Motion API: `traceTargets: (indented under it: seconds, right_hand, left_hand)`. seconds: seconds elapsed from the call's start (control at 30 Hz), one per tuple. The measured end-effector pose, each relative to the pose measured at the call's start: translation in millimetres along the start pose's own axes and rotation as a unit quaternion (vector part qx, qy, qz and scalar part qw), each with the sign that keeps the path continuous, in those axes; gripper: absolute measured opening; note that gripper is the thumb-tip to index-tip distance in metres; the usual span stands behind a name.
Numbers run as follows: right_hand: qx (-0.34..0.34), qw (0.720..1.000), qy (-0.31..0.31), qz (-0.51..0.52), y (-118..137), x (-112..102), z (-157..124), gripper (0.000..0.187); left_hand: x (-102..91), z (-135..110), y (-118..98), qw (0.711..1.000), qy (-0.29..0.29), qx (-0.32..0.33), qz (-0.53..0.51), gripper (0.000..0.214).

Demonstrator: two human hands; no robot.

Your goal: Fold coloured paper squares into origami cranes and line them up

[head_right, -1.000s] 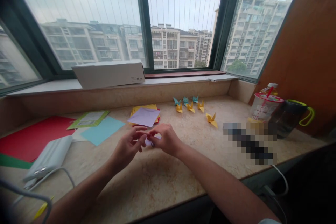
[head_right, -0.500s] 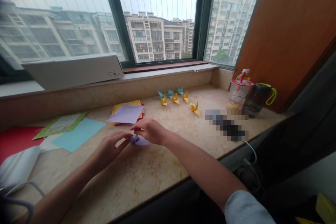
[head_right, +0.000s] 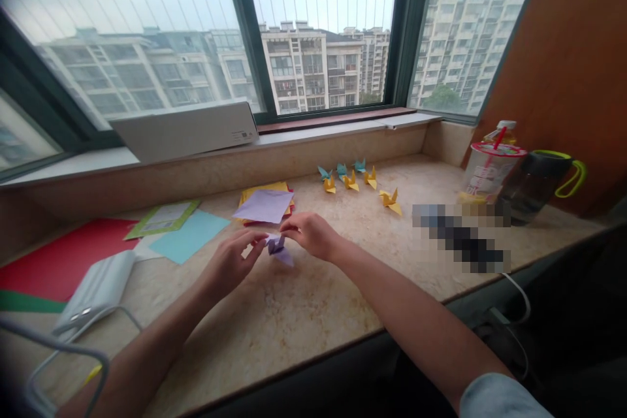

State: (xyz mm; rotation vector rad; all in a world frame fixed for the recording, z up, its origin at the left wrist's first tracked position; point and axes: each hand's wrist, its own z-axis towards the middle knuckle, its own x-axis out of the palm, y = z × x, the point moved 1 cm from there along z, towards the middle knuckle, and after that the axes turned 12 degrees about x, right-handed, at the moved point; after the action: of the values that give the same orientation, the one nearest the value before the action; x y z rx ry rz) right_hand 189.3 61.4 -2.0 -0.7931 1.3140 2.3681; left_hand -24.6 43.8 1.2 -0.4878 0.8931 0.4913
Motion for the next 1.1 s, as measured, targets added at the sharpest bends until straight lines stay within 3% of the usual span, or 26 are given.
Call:
traceTargets:
  seconds: [0.37,0.6,0.83,0.97,1.1]
  right_hand:
    - [0.032,0.999,0.004,-0.003,-3,0,0,0.011]
    - [0.018,1.000,0.007,-0.011,-1,2,-1,0.010]
    - [-0.017,1.000,-0.001,-0.009,2,2,-3,0.009]
    - [-0.020,0.999,-0.028,-0.012,1,-1,0,0.008]
    - [0.030,0.996,-0.051,-0.074,-11,-7,4,0.010]
  left_hand:
    - [-2.5,-1,-5,0.999,-0.004,0.047,-0.018,0.027]
    - [-1.9,0,-1,1.000,-0.007,0.004,-0.021,0.019]
    - [-2.3,1,-4,1.000,-0.005,0.002,-0.014,0.019]
    - [-5.2,1,3,0.999,-0.042,0.004,-0.026,0.021]
    - [-10.8,-1,21,0.996,-0.085,-0.030,0.005,0.028]
